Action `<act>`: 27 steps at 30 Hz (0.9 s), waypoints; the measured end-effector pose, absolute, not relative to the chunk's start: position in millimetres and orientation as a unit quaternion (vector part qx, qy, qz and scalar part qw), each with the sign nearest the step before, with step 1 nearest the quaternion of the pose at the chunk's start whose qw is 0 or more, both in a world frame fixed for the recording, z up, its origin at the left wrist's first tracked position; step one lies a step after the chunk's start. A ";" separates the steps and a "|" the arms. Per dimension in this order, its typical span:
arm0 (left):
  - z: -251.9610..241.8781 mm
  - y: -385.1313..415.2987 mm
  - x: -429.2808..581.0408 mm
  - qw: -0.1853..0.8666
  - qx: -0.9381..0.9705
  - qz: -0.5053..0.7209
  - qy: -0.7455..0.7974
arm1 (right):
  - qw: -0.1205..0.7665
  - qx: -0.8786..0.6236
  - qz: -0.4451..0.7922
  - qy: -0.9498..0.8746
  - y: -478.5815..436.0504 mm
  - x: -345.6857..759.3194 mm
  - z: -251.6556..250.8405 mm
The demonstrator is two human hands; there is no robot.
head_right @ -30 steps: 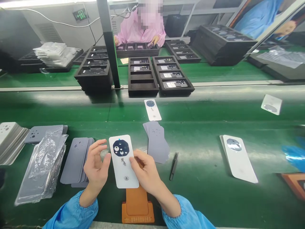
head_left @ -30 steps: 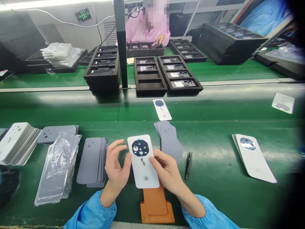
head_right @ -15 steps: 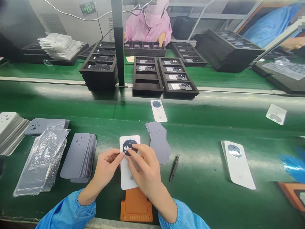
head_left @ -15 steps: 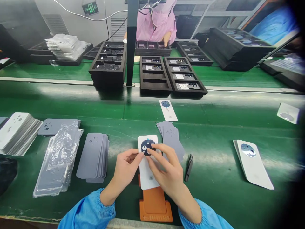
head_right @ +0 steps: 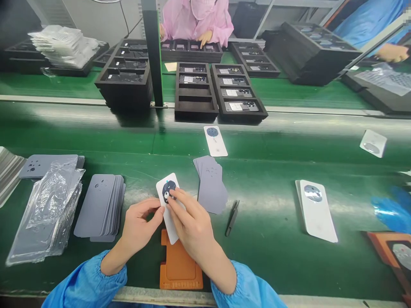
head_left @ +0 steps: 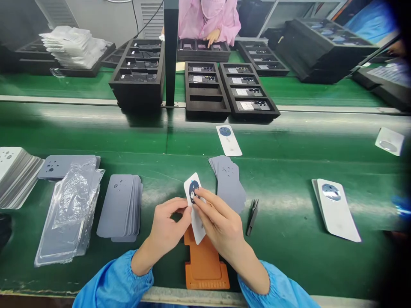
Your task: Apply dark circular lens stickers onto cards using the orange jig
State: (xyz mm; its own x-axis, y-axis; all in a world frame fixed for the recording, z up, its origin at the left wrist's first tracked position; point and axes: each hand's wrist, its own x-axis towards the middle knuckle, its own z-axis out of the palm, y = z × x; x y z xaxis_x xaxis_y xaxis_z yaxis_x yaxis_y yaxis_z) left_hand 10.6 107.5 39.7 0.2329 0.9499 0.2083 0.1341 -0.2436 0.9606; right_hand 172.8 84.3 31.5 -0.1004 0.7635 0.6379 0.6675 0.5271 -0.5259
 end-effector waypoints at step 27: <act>60.1 98.9 5.9 0.311 0.729 0.474 0.384 | 0.369 -0.481 0.021 -0.795 70.2 166.1 64.3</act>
State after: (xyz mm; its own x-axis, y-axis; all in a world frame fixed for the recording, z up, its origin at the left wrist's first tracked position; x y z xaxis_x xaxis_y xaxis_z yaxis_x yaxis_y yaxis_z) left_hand 5.9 98.9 60.1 0.2561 0.8542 0.4525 0.2644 -0.5122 0.8172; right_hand 166.1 70.2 64.3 -0.2641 0.7804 0.5667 0.7499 0.5357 -0.3882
